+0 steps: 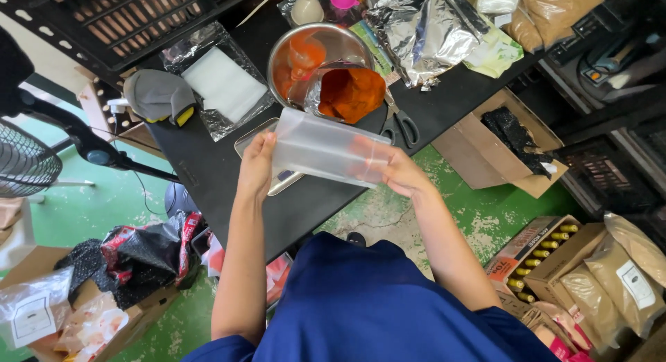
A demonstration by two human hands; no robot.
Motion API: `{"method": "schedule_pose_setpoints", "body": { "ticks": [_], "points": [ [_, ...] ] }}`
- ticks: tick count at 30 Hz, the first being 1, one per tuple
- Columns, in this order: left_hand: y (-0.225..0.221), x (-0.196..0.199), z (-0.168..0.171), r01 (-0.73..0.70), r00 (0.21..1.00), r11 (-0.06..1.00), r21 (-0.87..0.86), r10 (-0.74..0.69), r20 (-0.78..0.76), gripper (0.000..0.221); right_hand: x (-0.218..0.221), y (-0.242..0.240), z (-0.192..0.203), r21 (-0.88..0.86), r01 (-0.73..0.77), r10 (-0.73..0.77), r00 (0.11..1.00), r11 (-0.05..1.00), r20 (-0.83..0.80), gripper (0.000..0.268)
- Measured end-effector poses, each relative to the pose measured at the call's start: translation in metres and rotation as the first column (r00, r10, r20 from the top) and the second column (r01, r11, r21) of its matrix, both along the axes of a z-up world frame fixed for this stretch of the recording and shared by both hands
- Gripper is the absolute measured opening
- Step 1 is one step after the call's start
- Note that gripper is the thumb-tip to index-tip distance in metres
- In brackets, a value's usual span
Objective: The person portions a red sauce from a bowl into plastic pouches using a spoon, weighs each pouch on a digital scale, and seals the pouches.
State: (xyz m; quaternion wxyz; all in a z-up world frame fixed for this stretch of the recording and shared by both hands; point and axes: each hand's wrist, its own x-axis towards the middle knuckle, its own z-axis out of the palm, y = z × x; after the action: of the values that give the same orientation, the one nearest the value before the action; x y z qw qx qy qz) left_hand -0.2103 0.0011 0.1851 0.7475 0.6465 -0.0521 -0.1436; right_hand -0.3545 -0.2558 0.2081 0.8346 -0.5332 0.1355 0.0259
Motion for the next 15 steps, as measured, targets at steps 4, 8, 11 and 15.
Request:
{"method": "schedule_pose_setpoints", "body": {
  "ticks": [4, 8, 11, 15],
  "points": [
    [0.009, -0.026, 0.010, -0.283, 0.853, 0.840, 0.464, -0.002, 0.523, 0.045, 0.011, 0.024, -0.007, -0.014, -0.060, 0.059, 0.997, 0.998, -0.051, 0.054],
    [-0.011, -0.059, 0.035, -0.049, 0.610, 0.557, 0.829, -0.640, 0.466, 0.124, 0.043, 0.061, -0.017, -0.164, -0.227, 0.229, 0.973, 0.960, -0.003, 0.043],
    [0.002, -0.050, 0.022, -0.147, 0.538, 0.424, 0.894, -0.724, 0.432, 0.127, 0.079, 0.077, -0.018, -0.596, -0.290, 0.387, 0.921, 0.749, 0.038, 0.029],
    [0.036, -0.023, -0.005, -0.299, 0.665, 0.529, 0.794, -0.481, 0.571, 0.100, 0.151, 0.079, 0.017, -0.885, -0.270, 0.537, 0.843, 0.380, -0.026, 0.015]
  ]
}}
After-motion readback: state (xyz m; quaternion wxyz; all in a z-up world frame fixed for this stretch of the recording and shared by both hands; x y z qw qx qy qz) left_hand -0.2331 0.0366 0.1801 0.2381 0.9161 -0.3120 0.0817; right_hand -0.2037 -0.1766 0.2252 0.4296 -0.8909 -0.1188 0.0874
